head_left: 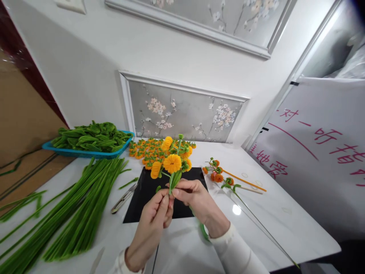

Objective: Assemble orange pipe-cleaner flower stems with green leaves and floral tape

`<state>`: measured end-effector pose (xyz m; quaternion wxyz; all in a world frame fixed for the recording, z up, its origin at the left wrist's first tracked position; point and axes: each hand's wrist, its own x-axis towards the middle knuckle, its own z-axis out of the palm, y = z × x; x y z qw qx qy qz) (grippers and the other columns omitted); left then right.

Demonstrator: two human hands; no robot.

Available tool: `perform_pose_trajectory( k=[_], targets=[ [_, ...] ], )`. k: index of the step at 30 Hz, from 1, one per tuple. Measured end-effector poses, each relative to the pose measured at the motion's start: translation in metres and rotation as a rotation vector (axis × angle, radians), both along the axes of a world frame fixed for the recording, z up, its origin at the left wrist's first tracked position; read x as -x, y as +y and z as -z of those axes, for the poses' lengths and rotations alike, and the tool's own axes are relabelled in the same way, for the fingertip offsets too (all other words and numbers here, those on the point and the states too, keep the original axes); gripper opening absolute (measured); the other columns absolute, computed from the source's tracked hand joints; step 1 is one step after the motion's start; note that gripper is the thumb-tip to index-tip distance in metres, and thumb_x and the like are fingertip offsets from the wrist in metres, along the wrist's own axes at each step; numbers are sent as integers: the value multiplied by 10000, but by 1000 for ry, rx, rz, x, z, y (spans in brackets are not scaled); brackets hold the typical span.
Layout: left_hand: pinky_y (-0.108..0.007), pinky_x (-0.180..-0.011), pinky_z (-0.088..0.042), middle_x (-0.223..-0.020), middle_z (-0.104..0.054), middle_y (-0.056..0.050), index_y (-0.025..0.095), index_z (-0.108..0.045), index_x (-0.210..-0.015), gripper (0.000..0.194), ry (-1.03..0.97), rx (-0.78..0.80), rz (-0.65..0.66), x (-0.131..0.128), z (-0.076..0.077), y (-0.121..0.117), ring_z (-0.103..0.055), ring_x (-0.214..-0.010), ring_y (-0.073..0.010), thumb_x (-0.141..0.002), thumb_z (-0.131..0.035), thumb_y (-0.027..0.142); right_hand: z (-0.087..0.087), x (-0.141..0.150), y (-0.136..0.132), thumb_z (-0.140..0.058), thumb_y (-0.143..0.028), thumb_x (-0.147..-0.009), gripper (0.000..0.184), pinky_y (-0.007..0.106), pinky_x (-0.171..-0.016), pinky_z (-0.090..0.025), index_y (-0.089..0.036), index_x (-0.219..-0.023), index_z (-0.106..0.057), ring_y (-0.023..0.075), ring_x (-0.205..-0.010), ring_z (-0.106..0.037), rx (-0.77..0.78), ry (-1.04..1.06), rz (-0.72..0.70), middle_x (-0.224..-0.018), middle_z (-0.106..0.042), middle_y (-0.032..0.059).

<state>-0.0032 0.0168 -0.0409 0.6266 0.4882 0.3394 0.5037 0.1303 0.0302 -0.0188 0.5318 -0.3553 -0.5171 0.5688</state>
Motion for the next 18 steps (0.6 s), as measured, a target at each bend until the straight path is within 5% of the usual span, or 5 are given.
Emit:
perform_pose_trajectory(
  k=[6, 18],
  targets=[
    [-176, -401, -153, -603, -357, 67, 165, -533, -767, 258, -46, 86, 47, 1, -5, -1, -175, -465, -44, -844, -569, 409, -6, -4, 2, -674, -390, -735, 239, 262, -705, -413, -191, -607, -708, 144, -725, -499, -152, -124, 8, -698, -556, 9],
    [-174, -389, -157, -540, -436, 59, 139, -540, -681, 317, -29, 128, 68, 2, -8, 1, -224, -403, -16, -813, -604, 419, -2, 0, 1, -675, -296, -707, 180, 232, -595, -421, -146, -626, -619, 108, -598, -494, -64, -82, 46, -629, -580, -6]
  ],
)
